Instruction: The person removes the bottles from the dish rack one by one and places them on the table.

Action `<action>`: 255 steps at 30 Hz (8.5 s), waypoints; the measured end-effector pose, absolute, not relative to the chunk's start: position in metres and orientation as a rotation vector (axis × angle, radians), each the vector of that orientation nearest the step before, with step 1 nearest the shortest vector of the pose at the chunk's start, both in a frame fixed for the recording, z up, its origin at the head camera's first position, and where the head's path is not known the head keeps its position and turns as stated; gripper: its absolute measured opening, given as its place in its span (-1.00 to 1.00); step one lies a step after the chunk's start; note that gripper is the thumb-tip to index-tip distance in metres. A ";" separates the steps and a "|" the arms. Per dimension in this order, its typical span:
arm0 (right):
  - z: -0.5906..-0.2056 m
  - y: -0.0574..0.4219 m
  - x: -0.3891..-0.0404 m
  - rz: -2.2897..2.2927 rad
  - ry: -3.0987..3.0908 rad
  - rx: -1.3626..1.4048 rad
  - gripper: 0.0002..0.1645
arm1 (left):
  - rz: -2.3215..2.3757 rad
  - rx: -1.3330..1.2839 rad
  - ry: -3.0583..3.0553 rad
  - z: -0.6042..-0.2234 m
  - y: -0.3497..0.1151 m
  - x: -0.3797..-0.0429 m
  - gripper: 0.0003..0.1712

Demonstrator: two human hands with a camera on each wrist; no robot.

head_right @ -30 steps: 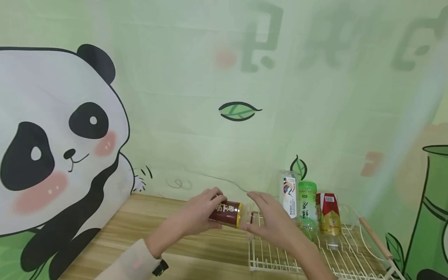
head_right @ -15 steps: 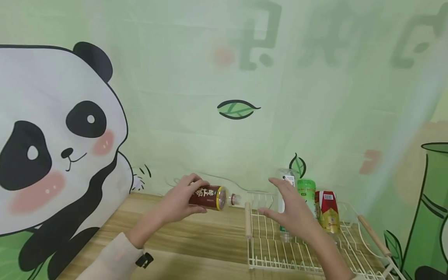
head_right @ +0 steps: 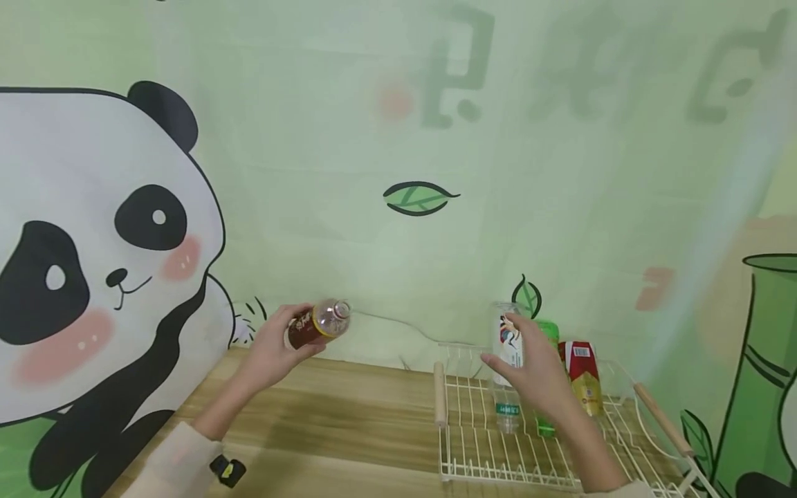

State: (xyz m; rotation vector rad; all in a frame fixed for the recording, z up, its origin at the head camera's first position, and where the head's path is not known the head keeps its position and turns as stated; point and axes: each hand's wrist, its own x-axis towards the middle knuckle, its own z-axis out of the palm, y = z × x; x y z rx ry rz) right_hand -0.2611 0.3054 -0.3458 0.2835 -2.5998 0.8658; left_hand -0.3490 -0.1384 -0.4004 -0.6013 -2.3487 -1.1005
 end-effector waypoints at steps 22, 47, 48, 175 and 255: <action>-0.383 0.316 -0.292 0.992 -2.711 0.072 0.20 | -1.468 -0.033 -2.203 -0.495 -0.218 -0.383 -0.13; -0.397 0.322 -0.292 0.986 -2.757 -0.059 0.15 | -1.462 0.109 -2.295 -0.542 -0.221 -0.386 -0.16; -0.397 0.323 -0.292 0.992 -2.758 -0.058 0.15 | -1.457 0.110 -2.296 -0.544 -0.221 -0.385 -0.15; -0.359 0.241 -0.238 0.554 -2.563 0.506 0.03 | -0.489 -1.078 -2.094 -0.343 -0.060 -0.279 0.37; -0.340 0.258 -0.219 0.563 -2.586 0.688 0.06 | -0.329 -1.106 -2.357 -0.381 -0.057 -0.294 0.05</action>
